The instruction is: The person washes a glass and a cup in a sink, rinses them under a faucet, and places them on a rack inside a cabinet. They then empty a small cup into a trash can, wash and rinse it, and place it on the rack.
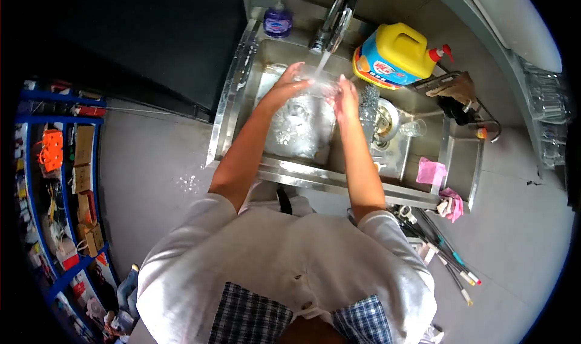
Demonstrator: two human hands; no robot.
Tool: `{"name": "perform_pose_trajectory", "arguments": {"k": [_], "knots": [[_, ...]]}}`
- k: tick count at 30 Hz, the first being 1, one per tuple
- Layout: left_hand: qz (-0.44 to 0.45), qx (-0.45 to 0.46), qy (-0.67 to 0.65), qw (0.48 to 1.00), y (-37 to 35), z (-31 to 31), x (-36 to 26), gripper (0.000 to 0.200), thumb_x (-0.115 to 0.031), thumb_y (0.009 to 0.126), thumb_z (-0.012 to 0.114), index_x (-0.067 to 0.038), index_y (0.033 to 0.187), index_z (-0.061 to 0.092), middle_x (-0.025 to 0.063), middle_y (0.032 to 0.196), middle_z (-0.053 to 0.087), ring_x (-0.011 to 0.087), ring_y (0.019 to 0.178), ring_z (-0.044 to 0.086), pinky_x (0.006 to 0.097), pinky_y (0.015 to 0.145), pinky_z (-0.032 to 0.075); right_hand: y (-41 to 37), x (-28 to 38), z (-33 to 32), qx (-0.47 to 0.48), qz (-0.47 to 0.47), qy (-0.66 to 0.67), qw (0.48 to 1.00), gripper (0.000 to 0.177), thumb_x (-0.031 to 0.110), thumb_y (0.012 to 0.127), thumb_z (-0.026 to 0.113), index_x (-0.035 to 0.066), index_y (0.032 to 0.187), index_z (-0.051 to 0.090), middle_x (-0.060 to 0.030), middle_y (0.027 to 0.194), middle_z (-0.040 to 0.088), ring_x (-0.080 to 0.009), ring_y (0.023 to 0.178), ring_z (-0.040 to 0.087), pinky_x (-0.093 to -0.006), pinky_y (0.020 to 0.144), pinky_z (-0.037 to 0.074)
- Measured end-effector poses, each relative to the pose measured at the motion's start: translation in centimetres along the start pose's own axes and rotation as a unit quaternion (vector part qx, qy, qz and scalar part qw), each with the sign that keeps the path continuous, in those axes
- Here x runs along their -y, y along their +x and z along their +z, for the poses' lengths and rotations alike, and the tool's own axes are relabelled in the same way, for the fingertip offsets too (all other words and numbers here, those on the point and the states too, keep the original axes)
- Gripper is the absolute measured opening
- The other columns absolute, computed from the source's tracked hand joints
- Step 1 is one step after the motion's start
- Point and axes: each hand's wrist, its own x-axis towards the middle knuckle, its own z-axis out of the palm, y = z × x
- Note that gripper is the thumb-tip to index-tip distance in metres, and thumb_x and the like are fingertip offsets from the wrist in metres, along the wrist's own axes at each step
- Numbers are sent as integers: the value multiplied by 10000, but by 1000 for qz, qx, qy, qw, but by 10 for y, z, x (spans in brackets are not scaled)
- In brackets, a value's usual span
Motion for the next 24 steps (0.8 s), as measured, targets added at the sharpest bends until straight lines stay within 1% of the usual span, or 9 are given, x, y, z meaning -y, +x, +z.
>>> {"name": "perform_pose_trajectory", "arguments": {"k": [2, 8, 9, 12, 16, 17, 21, 22, 24], "knots": [[-1, 17, 36, 999, -13, 8, -40, 851, -102, 711, 785, -129, 1393, 275, 114, 1299, 431, 205, 1149, 483, 371, 924, 436, 19, -30, -20, -21, 205, 164, 965, 393, 438, 860, 590, 95, 1051, 560, -69, 866, 614, -200, 631, 584, -231, 452, 461], [99, -17, 142, 985, -17, 14, -34, 986, -81, 617, 841, -127, 1397, 239, 84, 1258, 464, 205, 1126, 473, 359, 923, 433, 8, -64, 7, 35, 231, 323, 917, 453, 483, 871, 475, 71, 1030, 576, -67, 858, 618, -217, 723, 599, -208, 442, 461], [123, -16, 107, 986, -14, 15, -21, 980, -79, 610, 842, -103, 1390, 249, 98, 1235, 478, 202, 1109, 481, 347, 923, 433, 19, -77, -5, 130, 281, 393, 866, 440, 468, 865, 479, 74, 1035, 574, -65, 882, 621, -229, 725, 605, -241, 491, 495], [110, -33, 78, 990, -15, 30, -18, 916, -67, 611, 836, -63, 1354, 299, 122, 1210, 485, 206, 1093, 487, 334, 918, 438, 22, -92, 7, 68, 226, 304, 923, 452, 488, 864, 475, 77, 1024, 574, -71, 886, 622, -244, 746, 614, -280, 567, 525], [46, -127, 81, 987, -9, 38, -30, 792, -110, 580, 854, -31, 1228, 406, 124, 1124, 509, 227, 1071, 501, 364, 909, 445, -11, -42, 24, 110, 304, 40, 945, 602, 585, 842, 492, 116, 1218, 491, -96, 1047, 582, -285, 773, 594, -447, 731, 524], [64, -119, 111, 985, -10, 37, -29, 790, -144, 578, 857, -28, 1219, 410, 125, 1108, 514, 227, 1067, 505, 368, 902, 447, 5, -50, 13, 41, 237, -62, 969, 624, 577, 850, 476, 152, 1302, 419, -96, 1114, 524, -302, 803, 561, -538, 790, 484], [165, -131, 306, 929, -11, 38, -28, 890, -323, 522, 877, -3, 1229, 442, 174, 1152, 532, 278, 1081, 531, 388, 905, 448, -16, 25, 17, 195, 191, 24, 962, 643, 615, 833, 503, 130, 1252, 462, -125, 1136, 515, -339, 1047, 545, -624, 841, 437], [177, -136, 323, 920, -11, 39, -28, 908, -332, 511, 880, 1, 1232, 441, 181, 1156, 529, 291, 1086, 529, 394, 908, 447, -23, 41, 27, 205, 186, 10, 961, 580, 484, 883, 520, 71, 1279, 425, -97, 964, 585, -329, 956, 596, -597, 822, 479], [187, -150, 328, 914, -19, 48, -37, 819, -288, 462, 861, -46, 1148, 484, 184, 1079, 541, 361, 1036, 532, 429, 869, 450, -8, 41, 28, 233, 170, -100, 952, 431, 244, 912, 495, 35, 1280, 417, -140, 1020, 581, -320, 860, 630, -554, 784, 534]]}}
